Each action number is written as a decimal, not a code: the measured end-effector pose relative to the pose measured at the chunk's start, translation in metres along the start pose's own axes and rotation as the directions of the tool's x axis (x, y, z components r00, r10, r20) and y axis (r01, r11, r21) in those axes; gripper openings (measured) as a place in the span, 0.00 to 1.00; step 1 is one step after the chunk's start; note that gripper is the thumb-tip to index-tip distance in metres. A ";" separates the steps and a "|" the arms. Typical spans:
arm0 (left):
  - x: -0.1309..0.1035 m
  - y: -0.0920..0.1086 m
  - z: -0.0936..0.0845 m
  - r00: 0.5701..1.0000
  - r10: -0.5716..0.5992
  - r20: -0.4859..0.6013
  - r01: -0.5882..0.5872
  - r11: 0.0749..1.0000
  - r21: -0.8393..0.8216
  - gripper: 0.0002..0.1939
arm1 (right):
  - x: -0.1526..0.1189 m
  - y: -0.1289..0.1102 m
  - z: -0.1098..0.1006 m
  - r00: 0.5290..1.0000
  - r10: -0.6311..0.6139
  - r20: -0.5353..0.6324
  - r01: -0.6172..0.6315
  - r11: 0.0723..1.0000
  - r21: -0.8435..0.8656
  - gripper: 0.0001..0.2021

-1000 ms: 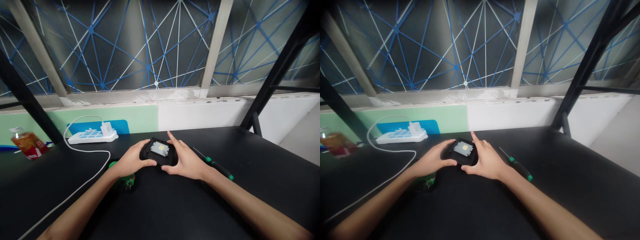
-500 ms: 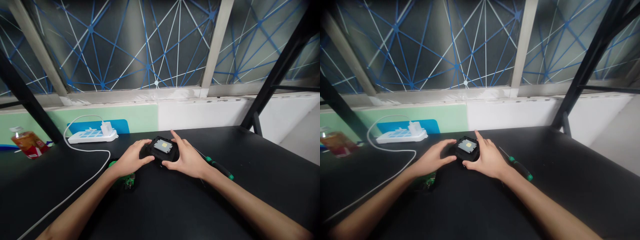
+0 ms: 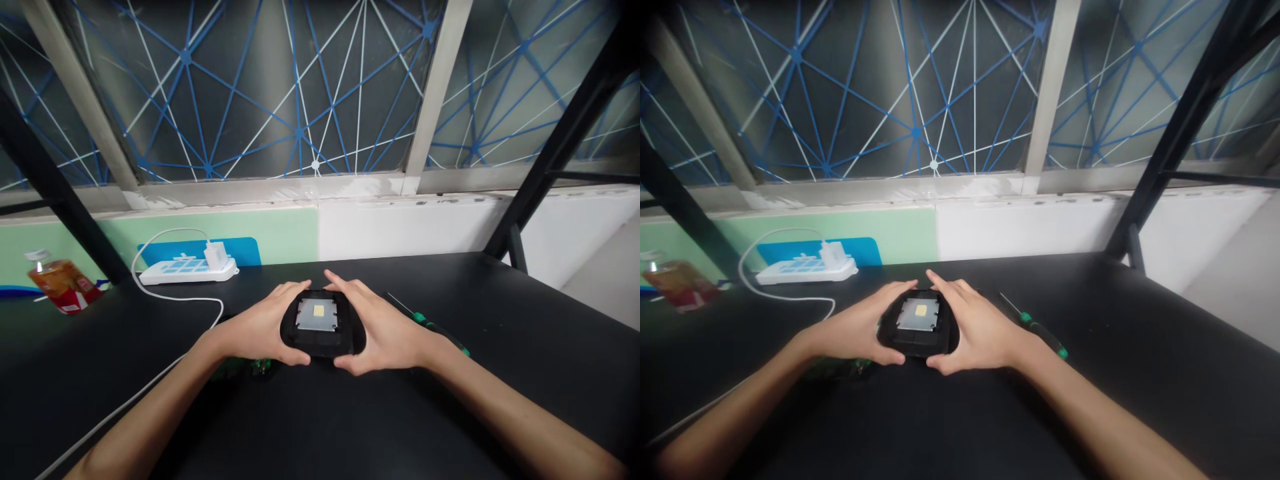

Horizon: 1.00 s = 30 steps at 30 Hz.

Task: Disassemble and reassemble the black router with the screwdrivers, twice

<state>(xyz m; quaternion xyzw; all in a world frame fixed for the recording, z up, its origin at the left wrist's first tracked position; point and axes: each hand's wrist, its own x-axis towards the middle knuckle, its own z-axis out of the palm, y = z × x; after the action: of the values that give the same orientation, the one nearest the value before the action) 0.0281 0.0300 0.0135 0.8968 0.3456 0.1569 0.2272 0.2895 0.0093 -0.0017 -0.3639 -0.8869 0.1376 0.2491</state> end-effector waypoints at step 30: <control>-0.028 0.023 0.041 0.998 0.005 0.063 -0.018 0.980 0.198 0.54 | 0.004 0.037 0.012 0.799 0.540 -0.267 -0.597 0.654 -0.465 0.17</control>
<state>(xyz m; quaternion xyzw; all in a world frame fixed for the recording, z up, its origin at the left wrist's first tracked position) 0.0390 -0.0166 -0.0132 0.9214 0.3471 0.0949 0.1466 0.3016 0.0371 -0.0263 -0.6834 -0.7160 -0.0592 0.1297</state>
